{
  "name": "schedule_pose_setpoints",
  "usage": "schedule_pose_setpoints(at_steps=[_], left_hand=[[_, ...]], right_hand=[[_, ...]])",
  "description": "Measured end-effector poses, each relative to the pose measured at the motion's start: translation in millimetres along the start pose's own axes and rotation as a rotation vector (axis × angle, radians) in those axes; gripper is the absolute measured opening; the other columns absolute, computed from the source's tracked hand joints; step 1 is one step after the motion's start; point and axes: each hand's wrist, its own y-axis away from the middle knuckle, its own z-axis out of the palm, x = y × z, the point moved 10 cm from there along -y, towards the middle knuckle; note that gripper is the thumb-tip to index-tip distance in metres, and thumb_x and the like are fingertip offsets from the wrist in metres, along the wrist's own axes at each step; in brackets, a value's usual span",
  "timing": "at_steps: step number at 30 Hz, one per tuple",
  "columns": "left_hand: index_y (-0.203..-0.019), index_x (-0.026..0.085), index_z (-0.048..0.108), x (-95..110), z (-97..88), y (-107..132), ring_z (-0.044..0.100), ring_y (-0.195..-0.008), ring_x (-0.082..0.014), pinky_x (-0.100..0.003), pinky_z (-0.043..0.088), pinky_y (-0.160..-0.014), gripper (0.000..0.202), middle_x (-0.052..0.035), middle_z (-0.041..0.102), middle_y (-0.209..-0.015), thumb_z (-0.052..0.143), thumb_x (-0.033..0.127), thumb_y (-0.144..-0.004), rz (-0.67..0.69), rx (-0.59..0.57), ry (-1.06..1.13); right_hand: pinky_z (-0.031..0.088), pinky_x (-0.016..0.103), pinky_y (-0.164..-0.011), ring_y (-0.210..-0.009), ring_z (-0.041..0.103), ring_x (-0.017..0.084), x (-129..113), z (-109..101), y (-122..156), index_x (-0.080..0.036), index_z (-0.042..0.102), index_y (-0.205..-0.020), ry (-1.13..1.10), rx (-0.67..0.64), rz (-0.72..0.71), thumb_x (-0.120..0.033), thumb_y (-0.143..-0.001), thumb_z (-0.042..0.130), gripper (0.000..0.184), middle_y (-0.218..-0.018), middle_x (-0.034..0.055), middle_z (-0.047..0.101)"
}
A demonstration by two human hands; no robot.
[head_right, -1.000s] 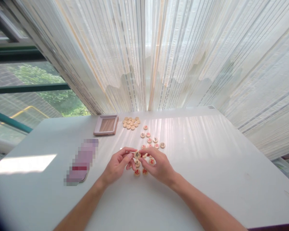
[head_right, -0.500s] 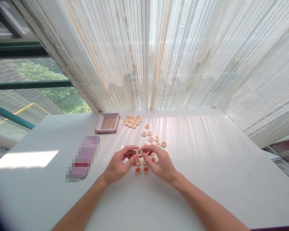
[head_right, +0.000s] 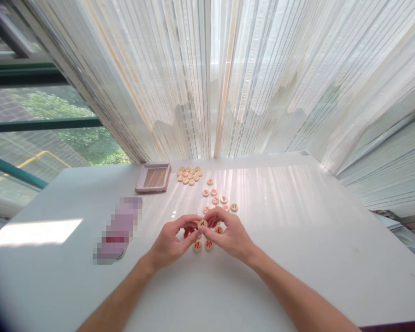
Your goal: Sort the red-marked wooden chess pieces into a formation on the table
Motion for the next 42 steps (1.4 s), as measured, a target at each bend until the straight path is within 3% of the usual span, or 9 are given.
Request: schedule_pose_setpoints(at_steps=[7,17,21,29,35,40,42], left_hand=[[-0.121,0.024,0.061,10.4,5.9,5.1,0.066,-0.07,-0.0154,-0.027,0.051,-0.067,0.028,-0.0035,0.077,-0.094,0.059,0.02,-0.094,0.179,0.004,-0.258],[-0.121,0.025,0.06,11.0,6.9,4.7,0.066,-0.068,-0.0154,-0.028,0.05,-0.065,0.028,-0.0037,0.076,-0.094,0.059,0.02,-0.094,0.158,-0.002,-0.26],[-0.124,0.025,0.056,9.1,4.8,5.3,0.066,-0.07,-0.0151,-0.027,0.051,-0.065,0.031,-0.0043,0.075,-0.097,0.058,0.019,-0.094,0.16,0.005,-0.257],[-0.125,0.024,0.057,1.7,-6.1,3.1,0.065,-0.072,-0.0132,-0.026,0.054,-0.068,0.032,-0.0034,0.072,-0.1,0.06,0.021,-0.094,0.087,0.081,-0.108],[-0.129,0.024,0.056,-1.6,-3.8,1.2,0.066,-0.074,-0.0133,-0.028,0.056,-0.072,0.033,-0.0045,0.071,-0.102,0.057,0.023,-0.096,-0.008,0.028,0.034],[-0.121,0.021,0.058,-9.1,-3.8,0.3,0.067,-0.071,-0.0138,-0.029,0.055,-0.076,0.024,0.0001,0.068,-0.076,0.048,0.029,-0.101,-0.115,0.019,0.149],[-0.117,0.02,0.059,-13.0,-3.9,-0.3,0.067,-0.07,-0.0136,-0.028,0.055,-0.074,0.022,0.0001,0.067,-0.077,0.05,0.032,-0.101,-0.149,0.026,0.187]], right_hand=[[0.052,0.027,-0.062,-0.067,0.06,0.015,1.4,-4.9,1.7,-0.021,0.063,-0.082,0.073,0.073,-0.011,-0.032,-0.084,0.074,0.015,-0.075,0.0001,0.065],[0.052,0.03,-0.065,-0.068,0.061,0.016,-0.3,-4.1,5.7,-0.021,0.062,-0.083,0.076,0.113,-0.069,-0.033,-0.095,0.06,0.017,-0.074,0.002,0.065],[0.053,0.032,-0.07,-0.074,0.063,0.017,-1.8,-3.7,5.6,-0.021,0.064,-0.092,0.069,0.086,-0.086,-0.028,-0.097,0.055,0.012,-0.08,0.0032,0.066],[0.055,0.035,-0.08,-0.084,0.065,0.019,-13.3,2.8,5.0,-0.022,0.062,-0.114,0.051,0.013,-0.171,-0.019,-0.095,0.056,0.021,-0.097,0.0059,0.069],[0.056,0.033,-0.076,-0.082,0.065,0.017,-15.0,-0.9,2.3,-0.025,0.062,-0.114,0.099,0.061,-0.194,-0.019,-0.095,0.058,0.021,-0.096,0.0041,0.069],[0.055,0.033,-0.076,-0.082,0.064,0.017,-17.6,1.3,4.8,-0.026,0.061,-0.115,0.113,0.044,-0.222,-0.017,-0.095,0.057,0.022,-0.096,0.0036,0.068],[0.055,0.033,-0.076,-0.081,0.064,0.017,-18.8,3.6,5.8,-0.026,0.061,-0.116,0.121,0.03,-0.237,-0.016,-0.095,0.057,0.023,-0.095,0.0034,0.068]])
